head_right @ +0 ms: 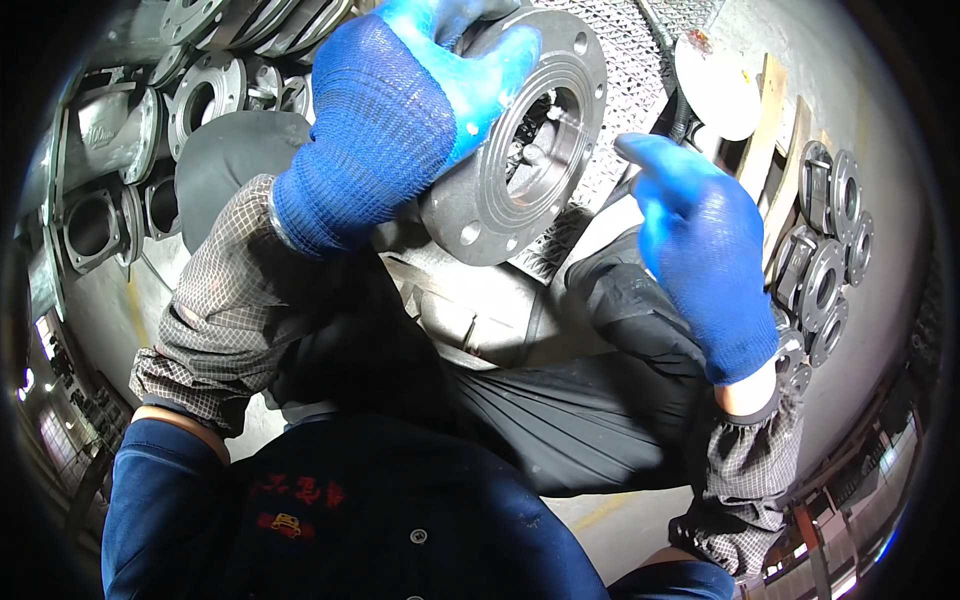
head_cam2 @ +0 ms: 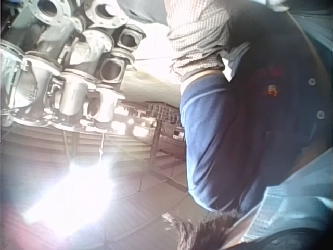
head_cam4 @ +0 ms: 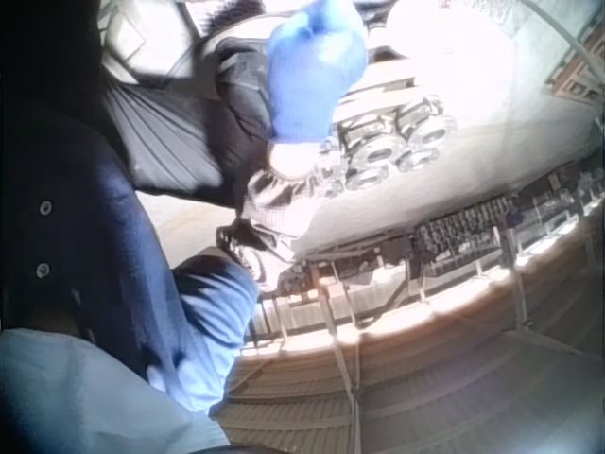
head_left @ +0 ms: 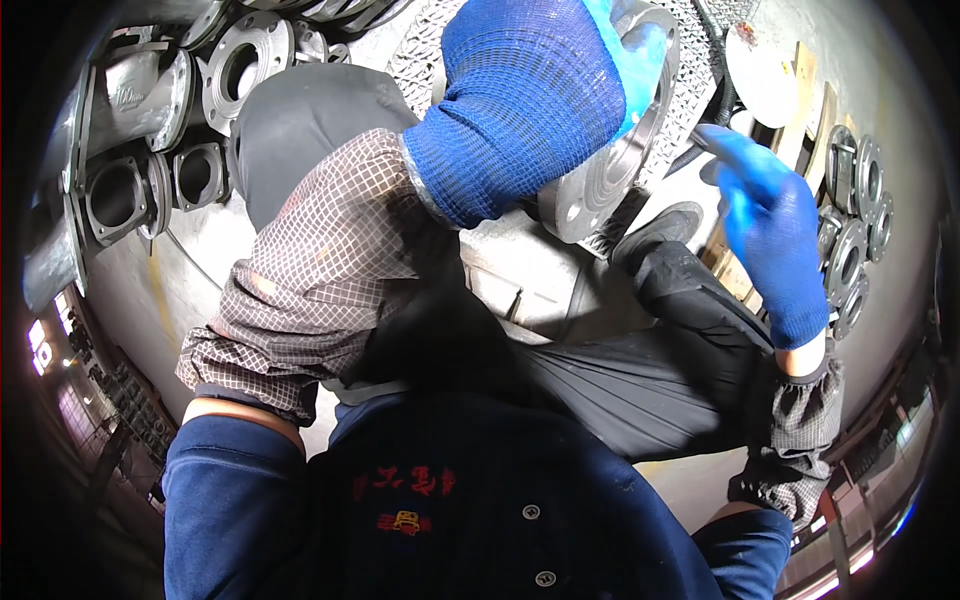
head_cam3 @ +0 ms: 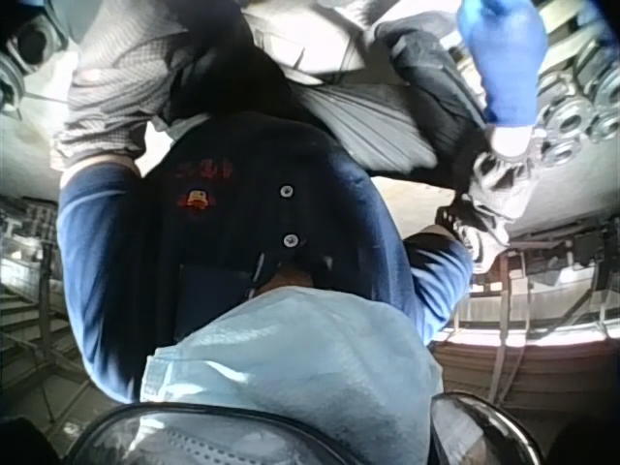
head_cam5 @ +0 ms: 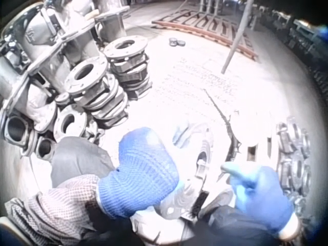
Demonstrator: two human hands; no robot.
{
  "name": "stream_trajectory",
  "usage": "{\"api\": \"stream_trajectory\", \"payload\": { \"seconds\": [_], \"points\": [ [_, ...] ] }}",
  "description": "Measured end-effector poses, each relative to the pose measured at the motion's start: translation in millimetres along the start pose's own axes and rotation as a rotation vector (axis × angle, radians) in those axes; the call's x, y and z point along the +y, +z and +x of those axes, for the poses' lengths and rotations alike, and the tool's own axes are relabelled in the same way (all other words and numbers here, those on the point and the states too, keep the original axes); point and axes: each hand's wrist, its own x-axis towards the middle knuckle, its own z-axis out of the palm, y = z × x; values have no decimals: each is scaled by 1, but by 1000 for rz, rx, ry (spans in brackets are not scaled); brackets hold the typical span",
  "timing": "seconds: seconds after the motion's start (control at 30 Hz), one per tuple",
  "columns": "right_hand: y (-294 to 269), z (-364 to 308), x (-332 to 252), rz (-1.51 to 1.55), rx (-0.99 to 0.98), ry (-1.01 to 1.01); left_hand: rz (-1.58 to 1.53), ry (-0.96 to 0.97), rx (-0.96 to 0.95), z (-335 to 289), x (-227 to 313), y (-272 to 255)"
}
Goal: The person cleans metal valve components using a brush and a compressed air nozzle. They rotate the valve bodies by hand, brush the internal grooves and surfaces, and use the air nozzle to blow away debris before setting the parts onto a wooden pallet.
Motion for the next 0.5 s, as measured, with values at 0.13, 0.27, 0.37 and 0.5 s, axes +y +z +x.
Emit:
{"api": "stream_trajectory", "payload": {
  "seconds": [0.13,0.27,0.37,0.5],
  "points": [
    [13,0,-9,607,153,454,46,-55,214,-2,-5,22],
    [72,5,1,863,303,423,-421,-346,390,4,1,28],
    [102,20,-7,1113,477,545,-150,-48,365,5,4,27],
    [130,38,-8,1129,636,632,-228,-224,340,0,4,25]
  ]
}}
